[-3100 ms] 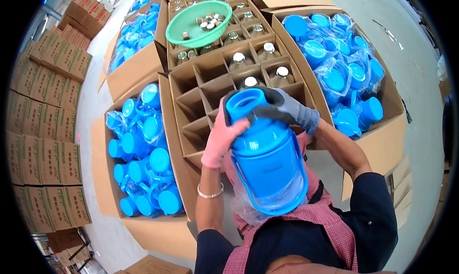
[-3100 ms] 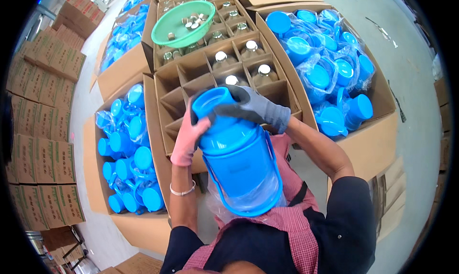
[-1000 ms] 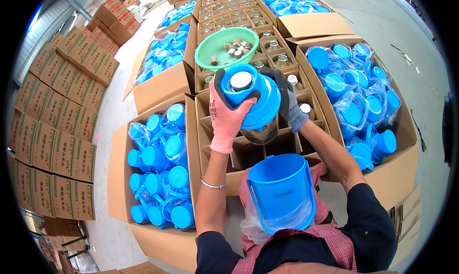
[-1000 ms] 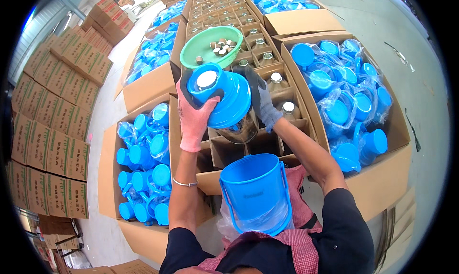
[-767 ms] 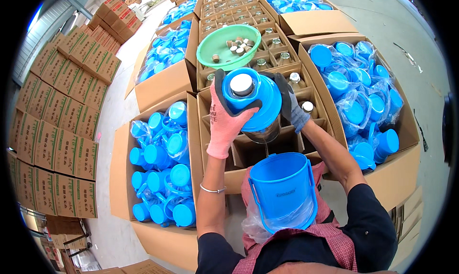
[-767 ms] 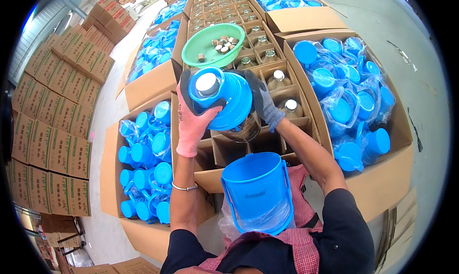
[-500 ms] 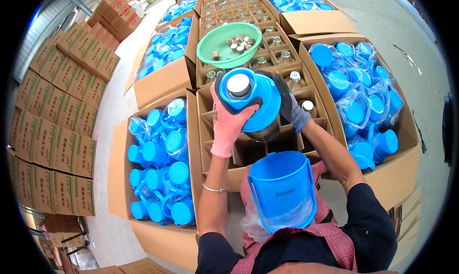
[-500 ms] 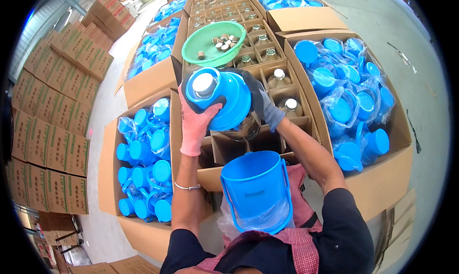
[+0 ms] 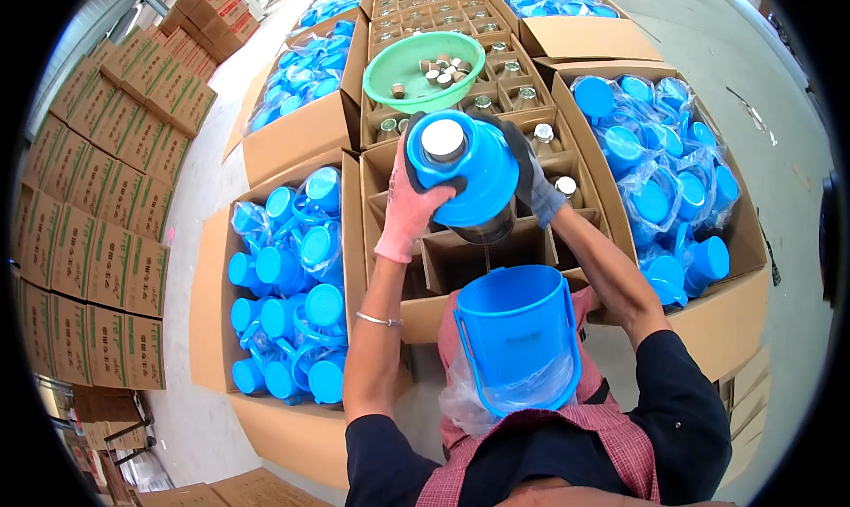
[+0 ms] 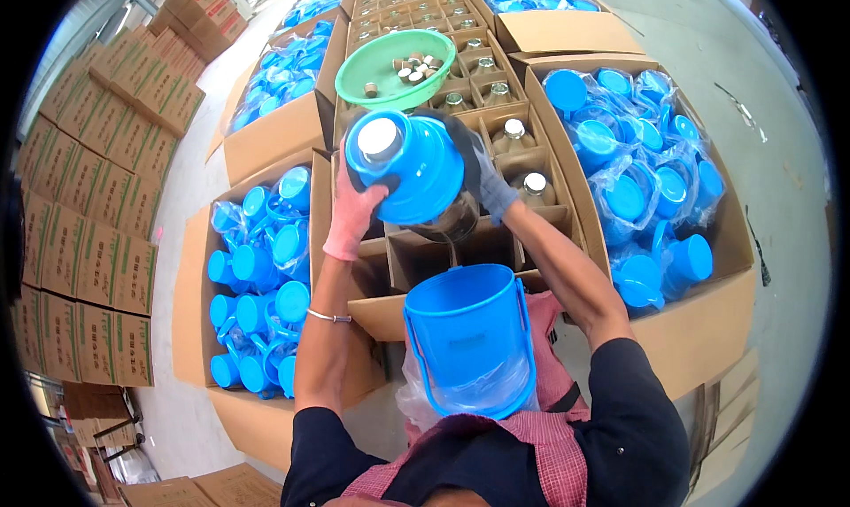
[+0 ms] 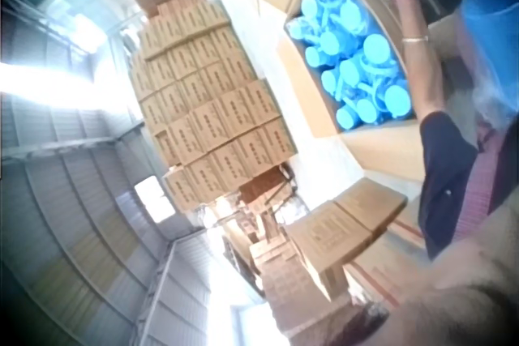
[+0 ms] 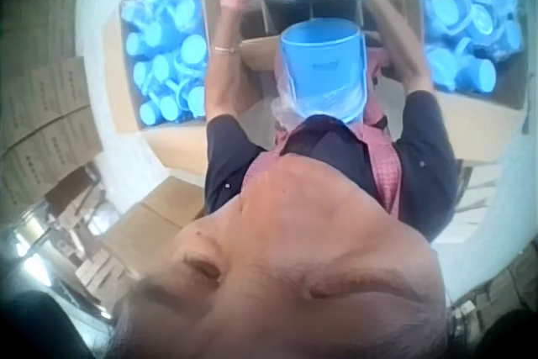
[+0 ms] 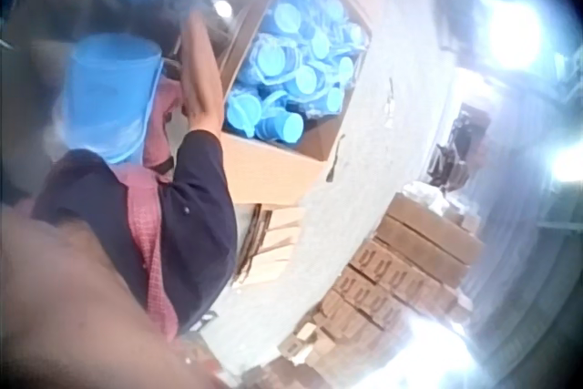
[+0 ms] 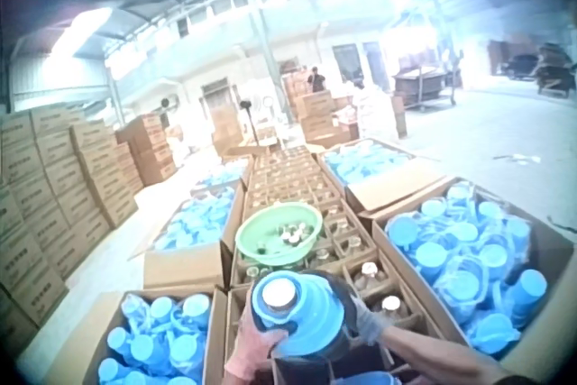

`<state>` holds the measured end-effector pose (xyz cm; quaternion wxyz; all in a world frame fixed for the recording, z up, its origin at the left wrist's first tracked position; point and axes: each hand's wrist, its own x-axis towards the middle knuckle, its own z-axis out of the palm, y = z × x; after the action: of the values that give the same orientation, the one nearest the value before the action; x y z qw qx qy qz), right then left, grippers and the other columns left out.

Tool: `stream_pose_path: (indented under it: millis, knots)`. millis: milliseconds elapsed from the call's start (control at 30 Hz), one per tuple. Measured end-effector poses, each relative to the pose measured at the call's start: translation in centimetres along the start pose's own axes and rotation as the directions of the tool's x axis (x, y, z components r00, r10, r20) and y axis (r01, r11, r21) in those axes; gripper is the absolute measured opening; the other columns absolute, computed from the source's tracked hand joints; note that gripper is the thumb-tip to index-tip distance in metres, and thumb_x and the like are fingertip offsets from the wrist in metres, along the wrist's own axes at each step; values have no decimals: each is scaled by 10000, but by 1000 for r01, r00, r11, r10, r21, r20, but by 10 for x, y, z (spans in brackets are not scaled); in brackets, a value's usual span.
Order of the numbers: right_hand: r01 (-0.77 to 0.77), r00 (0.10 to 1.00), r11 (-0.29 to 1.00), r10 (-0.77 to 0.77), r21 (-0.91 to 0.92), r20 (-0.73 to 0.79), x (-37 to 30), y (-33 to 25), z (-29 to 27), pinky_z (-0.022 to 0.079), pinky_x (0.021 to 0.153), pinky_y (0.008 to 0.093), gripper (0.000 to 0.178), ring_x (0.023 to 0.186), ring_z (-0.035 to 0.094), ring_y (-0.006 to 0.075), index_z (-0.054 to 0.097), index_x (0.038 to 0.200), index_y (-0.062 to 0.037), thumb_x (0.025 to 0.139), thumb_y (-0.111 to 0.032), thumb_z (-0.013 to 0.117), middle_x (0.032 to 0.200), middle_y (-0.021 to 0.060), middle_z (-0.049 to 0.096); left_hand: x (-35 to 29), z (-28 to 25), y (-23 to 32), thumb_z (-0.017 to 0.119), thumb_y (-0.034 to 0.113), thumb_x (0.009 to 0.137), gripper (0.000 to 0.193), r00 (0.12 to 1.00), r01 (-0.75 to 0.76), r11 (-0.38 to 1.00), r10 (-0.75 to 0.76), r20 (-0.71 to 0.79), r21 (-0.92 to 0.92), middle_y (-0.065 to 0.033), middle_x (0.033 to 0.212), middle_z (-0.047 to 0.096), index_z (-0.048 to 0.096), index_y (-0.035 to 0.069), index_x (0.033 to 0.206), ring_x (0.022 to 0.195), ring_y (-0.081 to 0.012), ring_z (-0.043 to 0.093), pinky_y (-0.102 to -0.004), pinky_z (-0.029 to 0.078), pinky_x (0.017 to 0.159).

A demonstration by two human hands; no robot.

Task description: The person assembles blue plastic containers by inserting a metal inner liner into the plastic body and securing a blue lid. They wear pink and grey gloves and work in a warehouse setting surrounded by cardboard boxes. The person repeatedly picks up components, assembles them, and places the finished units into a box.

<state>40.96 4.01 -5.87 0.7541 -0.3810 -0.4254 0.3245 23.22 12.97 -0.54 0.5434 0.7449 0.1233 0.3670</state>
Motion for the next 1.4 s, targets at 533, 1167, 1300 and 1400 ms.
stream_pose_path:
  millis: [533, 1167, 1300, 1400]
  knots:
    - [-101, 995, 987, 101, -126, -8, 45, -135, 52, 343, 395, 272, 564, 431, 446, 106, 571, 773, -103, 912, -629, 424, 554, 18, 486, 79, -24, 85, 575, 554, 905, 708, 998, 52, 980, -60, -36, -193, -109, 1282, 564, 423, 80, 1408, 1109, -206, 596, -328, 501, 934]
    - [-688, 675, 667, 733, -288, 85, -116, -69, -23, 496, 817, 342, 844, 1006, 582, 200, 517, 1284, -8, 774, -668, 650, 1179, 125, 573, -75, 31, -28, 641, 533, 873, 704, 618, 757, 400, -695, 367, -517, -83, 1307, 546, 458, 88, 1386, 1164, -196, 556, -361, 479, 983]
    - [-571, 758, 690, 651, -444, 38, -139, -70, -23, 502, 882, 352, 918, 1091, 588, 245, 426, 1405, 4, 786, -630, 664, 1286, 181, 557, -103, 37, -29, 424, 559, 977, 712, 705, 707, 636, -599, 380, -308, -104, 1366, 496, 392, 2, 1420, 1238, -167, 470, -291, 350, 1080]
    - [-444, 729, 662, 659, -604, 186, -122, -69, -36, 483, 917, 333, 788, 1119, 576, 228, 488, 1370, -40, 835, -601, 625, 1269, 159, 575, -110, 43, -12, 347, 562, 997, 722, 730, 664, 736, -599, 328, -133, -115, 1410, 457, 362, -8, 1441, 1283, -174, 426, -287, 286, 1112]
